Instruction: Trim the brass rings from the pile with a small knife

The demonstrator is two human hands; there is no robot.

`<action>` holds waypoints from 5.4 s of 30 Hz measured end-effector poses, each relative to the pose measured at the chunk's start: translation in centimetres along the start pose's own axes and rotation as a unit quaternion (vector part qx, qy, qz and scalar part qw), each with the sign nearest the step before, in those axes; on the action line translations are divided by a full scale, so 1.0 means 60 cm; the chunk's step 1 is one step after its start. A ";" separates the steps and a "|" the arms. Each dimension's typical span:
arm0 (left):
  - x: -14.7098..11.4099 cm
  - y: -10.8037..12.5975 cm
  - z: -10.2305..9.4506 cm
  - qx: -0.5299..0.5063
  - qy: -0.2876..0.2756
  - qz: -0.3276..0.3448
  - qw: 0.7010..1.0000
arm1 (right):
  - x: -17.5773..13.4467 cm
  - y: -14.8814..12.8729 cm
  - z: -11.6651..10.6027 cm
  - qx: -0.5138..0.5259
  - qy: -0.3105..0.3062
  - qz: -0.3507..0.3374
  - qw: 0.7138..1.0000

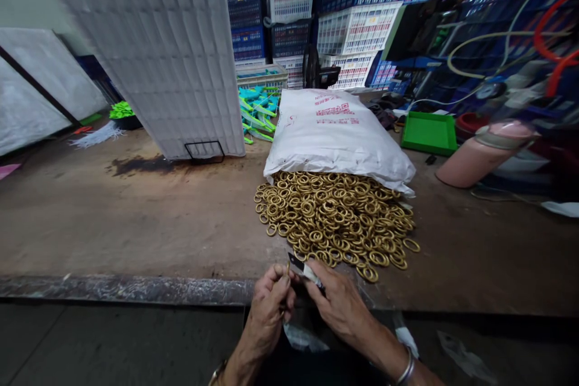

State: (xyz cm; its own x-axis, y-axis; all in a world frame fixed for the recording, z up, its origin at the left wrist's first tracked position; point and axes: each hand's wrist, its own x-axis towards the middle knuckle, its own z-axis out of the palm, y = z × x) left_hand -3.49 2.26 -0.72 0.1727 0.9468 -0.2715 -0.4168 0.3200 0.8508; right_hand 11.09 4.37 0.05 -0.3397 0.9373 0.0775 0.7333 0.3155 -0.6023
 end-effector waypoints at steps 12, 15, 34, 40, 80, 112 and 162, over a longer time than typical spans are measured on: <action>0.001 -0.004 -0.003 -0.029 -0.010 -0.008 1.000 | -0.003 0.006 0.004 -0.034 -0.018 -0.004 0.999; 0.002 -0.003 -0.002 -0.026 -0.011 -0.012 1.000 | -0.005 0.008 0.005 -0.044 -0.009 -0.010 0.999; 0.003 -0.005 -0.005 -0.018 -0.002 -0.019 1.000 | 0.007 0.013 -0.010 0.061 0.004 0.030 0.998; 0.003 -0.002 -0.004 -0.024 -0.005 -0.016 1.000 | 0.004 0.027 -0.003 0.043 0.017 0.057 0.997; 0.002 -0.007 0.001 0.080 0.010 -0.044 0.996 | -0.007 0.017 0.015 -0.119 0.075 -0.103 0.985; -0.005 0.014 0.004 -0.146 0.017 -0.074 0.986 | 0.019 0.037 0.012 -0.195 0.111 0.021 0.974; 0.057 0.017 0.047 -0.025 -0.014 -0.099 0.995 | 0.043 0.047 -0.026 0.160 0.029 0.101 0.982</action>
State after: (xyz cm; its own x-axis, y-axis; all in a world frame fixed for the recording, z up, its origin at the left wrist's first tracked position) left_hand -0.82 5.72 0.48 0.2807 0.8638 -0.4184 -0.4158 0.5024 0.7581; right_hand 13.21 7.89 -0.18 -0.1661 0.9857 -0.0297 0.5572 0.0689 -0.8275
